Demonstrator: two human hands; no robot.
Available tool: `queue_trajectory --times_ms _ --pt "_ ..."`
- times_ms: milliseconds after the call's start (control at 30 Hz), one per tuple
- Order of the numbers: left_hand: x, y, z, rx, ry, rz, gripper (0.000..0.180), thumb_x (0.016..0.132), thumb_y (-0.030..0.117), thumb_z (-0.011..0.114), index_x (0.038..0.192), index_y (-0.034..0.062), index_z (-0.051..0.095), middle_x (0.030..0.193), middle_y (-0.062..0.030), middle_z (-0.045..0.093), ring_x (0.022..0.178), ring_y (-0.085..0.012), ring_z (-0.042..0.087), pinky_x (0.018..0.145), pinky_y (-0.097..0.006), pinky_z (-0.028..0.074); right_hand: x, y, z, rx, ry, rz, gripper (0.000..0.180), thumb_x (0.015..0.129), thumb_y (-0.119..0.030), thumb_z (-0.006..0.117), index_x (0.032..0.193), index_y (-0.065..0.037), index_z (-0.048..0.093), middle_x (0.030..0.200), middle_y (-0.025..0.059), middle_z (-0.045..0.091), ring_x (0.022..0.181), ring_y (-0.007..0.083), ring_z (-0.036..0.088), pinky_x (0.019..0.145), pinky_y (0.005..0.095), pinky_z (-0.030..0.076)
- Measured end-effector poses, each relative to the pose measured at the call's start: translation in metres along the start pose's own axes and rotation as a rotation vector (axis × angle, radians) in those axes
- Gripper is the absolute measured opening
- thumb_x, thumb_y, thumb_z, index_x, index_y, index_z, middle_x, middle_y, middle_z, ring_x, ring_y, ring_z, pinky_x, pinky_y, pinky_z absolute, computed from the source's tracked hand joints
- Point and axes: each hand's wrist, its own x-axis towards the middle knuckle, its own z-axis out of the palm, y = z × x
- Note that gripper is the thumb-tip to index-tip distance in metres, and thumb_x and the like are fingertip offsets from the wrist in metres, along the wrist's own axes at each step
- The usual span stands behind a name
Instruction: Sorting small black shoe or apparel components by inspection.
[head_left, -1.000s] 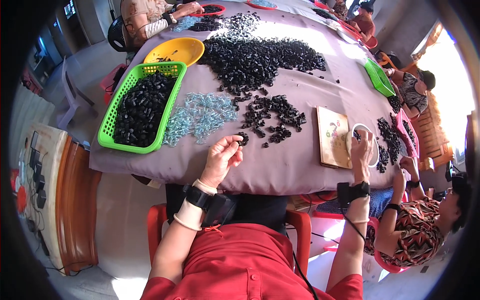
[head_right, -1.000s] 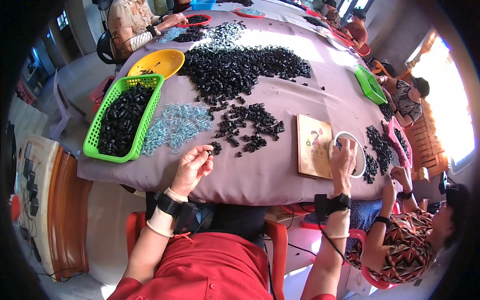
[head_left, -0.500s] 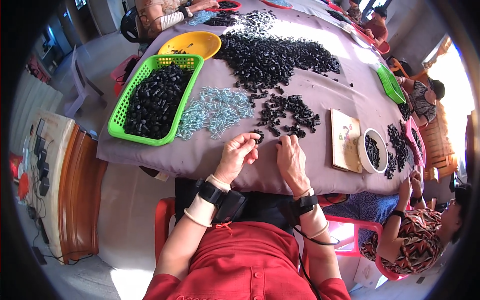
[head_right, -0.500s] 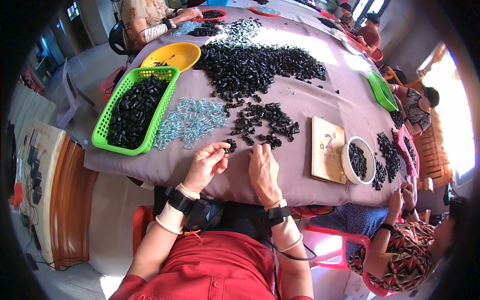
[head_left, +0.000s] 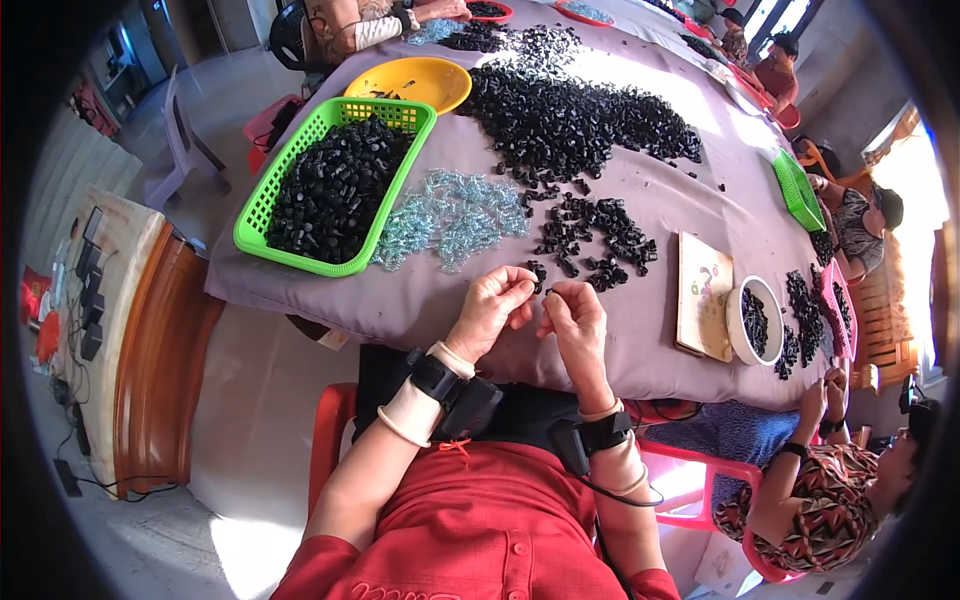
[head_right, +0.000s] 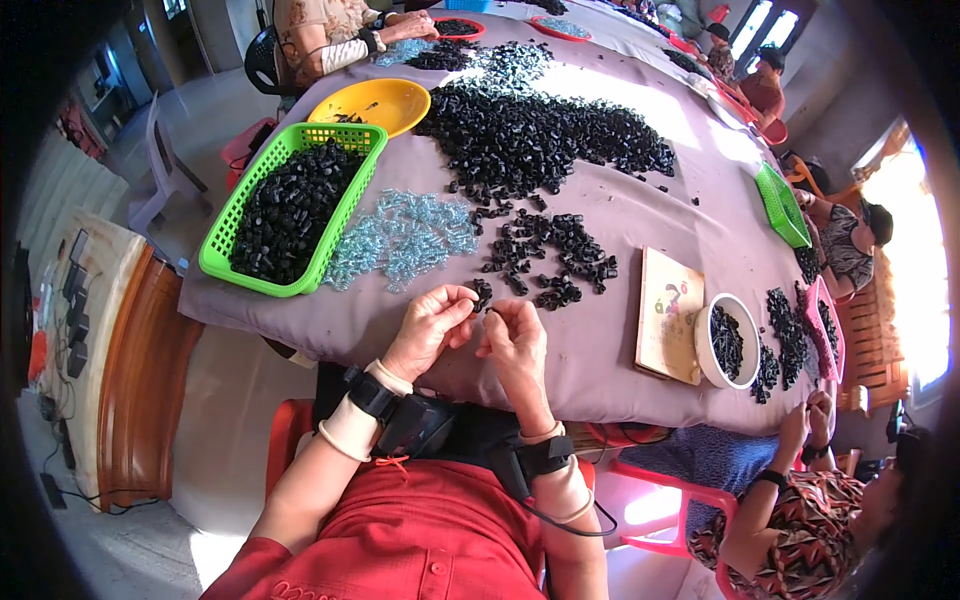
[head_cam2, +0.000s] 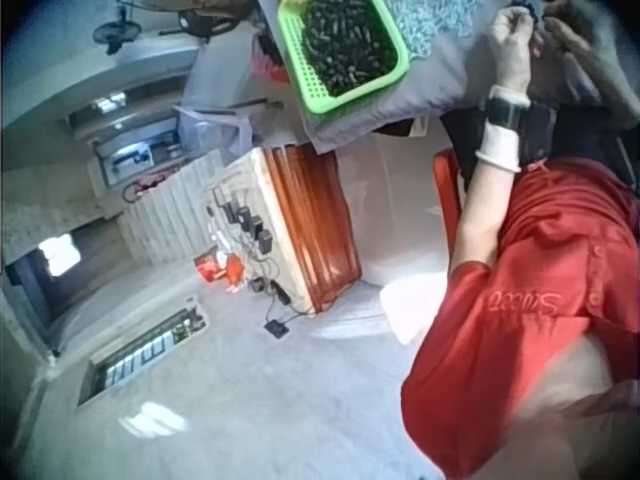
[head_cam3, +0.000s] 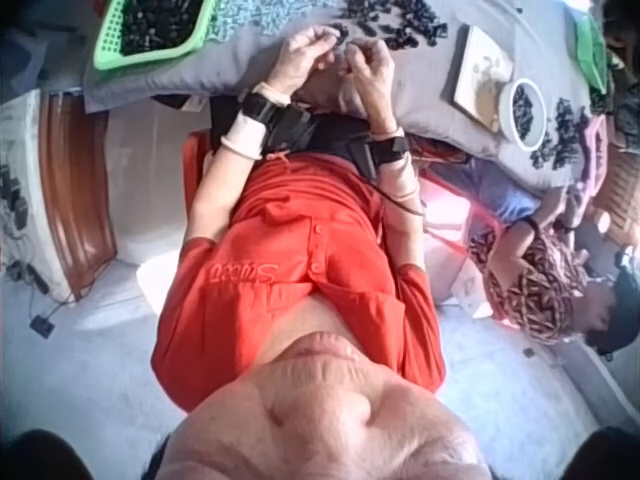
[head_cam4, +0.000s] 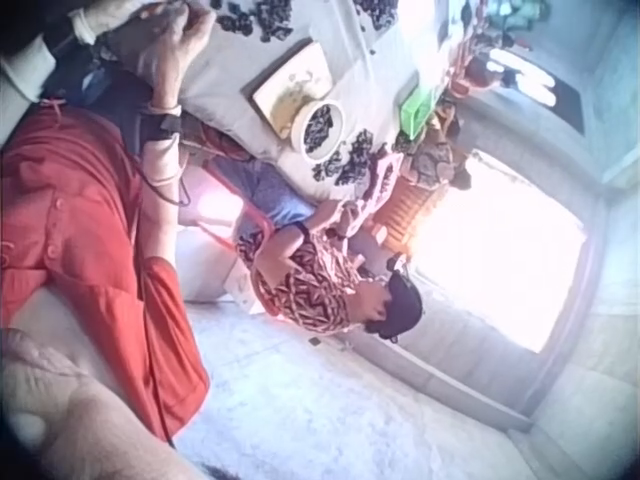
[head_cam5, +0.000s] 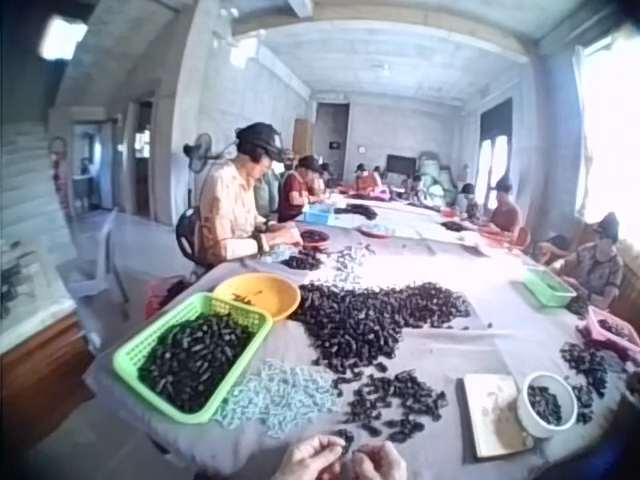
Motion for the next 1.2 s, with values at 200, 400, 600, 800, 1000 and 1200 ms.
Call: queue_trajectory --times_ms 200,400,600,800,1000,1200 --pt "0.002 -0.001 0.001 -0.014 -0.01 -0.009 0.013 0.088 0.013 0.052 0.095 0.0032 0.057 0.069 0.0009 0.055 0.056 -0.004 0.05 0.047 -0.016 0.038 -0.002 -0.001 0.007 -0.01 -0.008 0.021 0.008 0.084 -0.002 0.053 0.09 0.001 0.05 0.074 0.0043 0.054 0.056 0.0065 0.051 0.047 0.0208 0.048" --pt "0.0 0.003 0.001 -0.003 -0.008 -0.043 0.015 0.088 0.015 0.053 0.097 0.0041 0.058 0.069 0.0018 0.055 0.057 -0.003 0.05 0.047 -0.015 0.038 -0.001 0.008 0.005 0.09 -0.055 -0.007 0.007 0.084 -0.002 0.054 0.09 0.001 0.051 0.07 0.0039 0.055 0.056 0.0067 0.052 0.047 0.0206 0.048" --pt "0.001 0.001 0.0 -0.013 -0.024 -0.044 0.015 0.087 0.013 0.055 0.097 0.0028 0.058 0.072 0.0018 0.056 0.059 -0.0028 0.05 0.049 -0.015 0.039 -0.006 0.009 0.007 0.062 -0.025 -0.007 0.01 0.085 -0.004 0.055 0.092 0.001 0.052 0.071 0.0046 0.057 0.058 0.0072 0.054 0.052 0.021 0.05" --pt "0.0 0.0 0.0 -0.004 -0.009 -0.032 0.017 0.086 0.012 0.056 0.098 0.0005 0.056 0.074 0.001 0.056 0.059 -0.0031 0.05 0.05 -0.015 0.04 -0.006 0.006 0.011 0.021 0.009 -0.024 0.009 0.085 -0.006 0.056 0.087 0.001 0.05 0.069 0.0044 0.057 0.053 0.0067 0.052 0.048 0.0192 0.045" --pt "0.001 0.0 -0.001 0.003 -0.017 -0.035 0.016 0.086 0.013 0.057 0.098 0.0023 0.057 0.075 0.0012 0.056 0.059 -0.003 0.049 0.05 -0.015 0.04 -0.006 0.002 0.011 -0.008 -0.012 0.004 0.01 0.083 -0.006 0.057 0.085 0.001 0.05 0.067 0.0044 0.057 0.051 0.0061 0.051 0.046 0.0185 0.042" --pt "0.004 0.002 -0.005 -0.068 -0.094 -0.103 0.016 0.087 0.016 0.056 0.098 0.0044 0.056 0.075 0.0008 0.057 0.058 -0.004 0.051 0.05 -0.016 0.041 -0.005 0.005 0.01 0.147 -0.017 0.013 0.011 0.082 -0.006 0.06 0.084 -0.001 0.05 0.067 0.0036 0.057 0.052 0.0058 0.051 0.046 0.0173 0.041"
